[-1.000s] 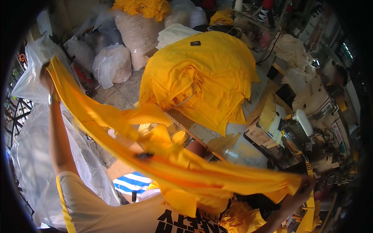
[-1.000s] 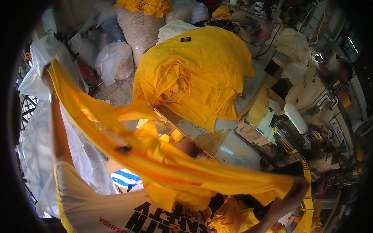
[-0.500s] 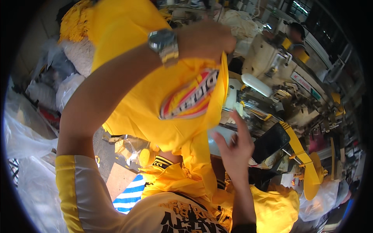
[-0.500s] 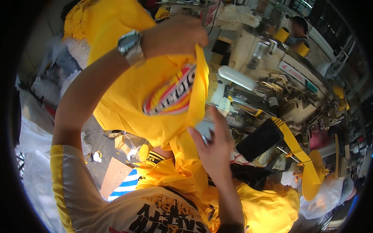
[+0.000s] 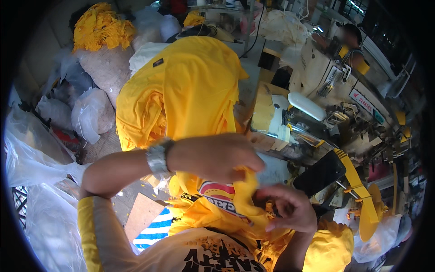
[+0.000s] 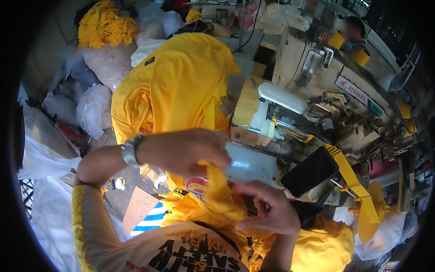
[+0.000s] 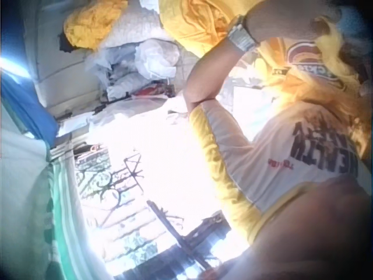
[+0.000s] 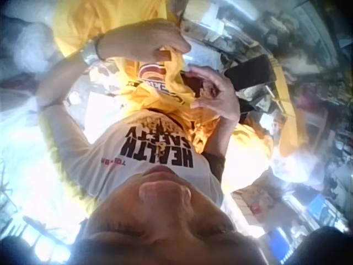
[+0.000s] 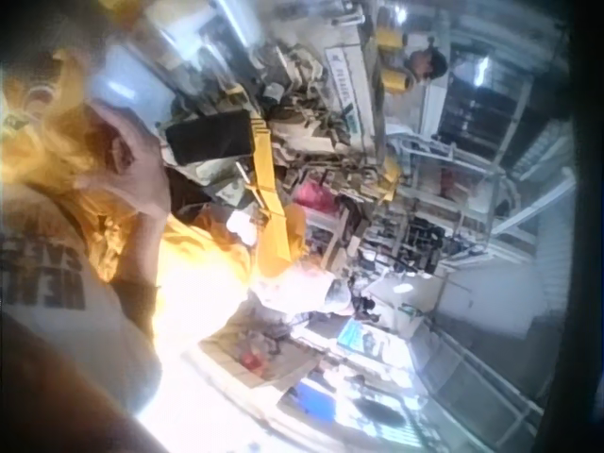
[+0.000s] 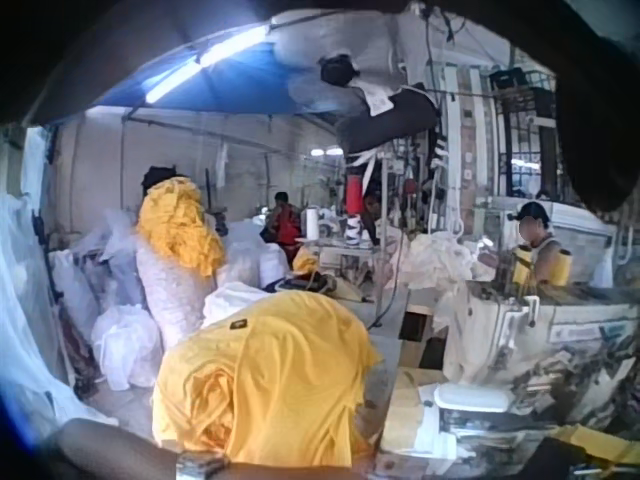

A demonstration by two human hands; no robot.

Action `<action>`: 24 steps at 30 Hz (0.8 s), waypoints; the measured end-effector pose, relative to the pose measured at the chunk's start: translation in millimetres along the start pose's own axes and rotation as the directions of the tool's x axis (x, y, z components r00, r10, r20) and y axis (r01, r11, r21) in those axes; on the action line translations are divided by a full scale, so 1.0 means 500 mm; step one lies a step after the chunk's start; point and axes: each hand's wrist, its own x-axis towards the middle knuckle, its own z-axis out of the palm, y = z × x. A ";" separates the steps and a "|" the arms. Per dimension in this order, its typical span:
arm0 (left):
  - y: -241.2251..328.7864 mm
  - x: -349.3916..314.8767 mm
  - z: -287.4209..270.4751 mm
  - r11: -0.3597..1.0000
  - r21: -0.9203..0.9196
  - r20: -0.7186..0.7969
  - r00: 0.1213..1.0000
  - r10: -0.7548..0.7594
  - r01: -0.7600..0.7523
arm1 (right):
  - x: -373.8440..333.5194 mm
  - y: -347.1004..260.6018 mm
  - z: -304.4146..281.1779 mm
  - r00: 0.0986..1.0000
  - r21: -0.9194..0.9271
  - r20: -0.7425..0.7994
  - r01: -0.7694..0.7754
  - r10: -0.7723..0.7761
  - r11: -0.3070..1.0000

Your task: The person handles and sorts yellow shirts at a workstation in a garment factory, using a thread clipper to trim loose threads from several shirts before setting them aside.

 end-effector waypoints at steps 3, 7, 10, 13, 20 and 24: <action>0.013 0.042 0.052 0.998 -0.060 0.030 0.999 -0.032 0.034 | -0.009 -0.022 0.067 0.895 -0.066 -0.435 -0.144 0.102 0.987; -0.069 0.007 0.027 0.942 0.313 0.225 0.954 -0.196 0.120 | -0.113 -0.007 0.027 0.613 -0.304 -0.660 0.310 -0.434 0.901; -0.063 -0.112 -0.004 0.772 0.604 -0.015 0.971 -0.237 0.197 | -0.207 -0.014 -0.024 0.242 -0.477 -0.788 0.341 -0.566 0.810; -0.007 -0.226 -0.022 0.801 0.457 -0.231 0.921 -0.313 0.387 | -0.221 -0.007 -0.029 0.242 -0.503 -0.794 0.255 -0.558 0.826; 0.108 -0.233 -0.245 0.344 0.626 -0.758 0.444 0.478 0.700 | -0.041 0.018 0.017 0.693 -0.098 -0.673 0.262 -0.258 0.960; -0.043 -0.100 -0.369 0.268 0.682 -0.696 0.492 0.523 0.680 | 0.082 0.061 0.046 0.848 0.066 -0.529 0.026 0.013 0.997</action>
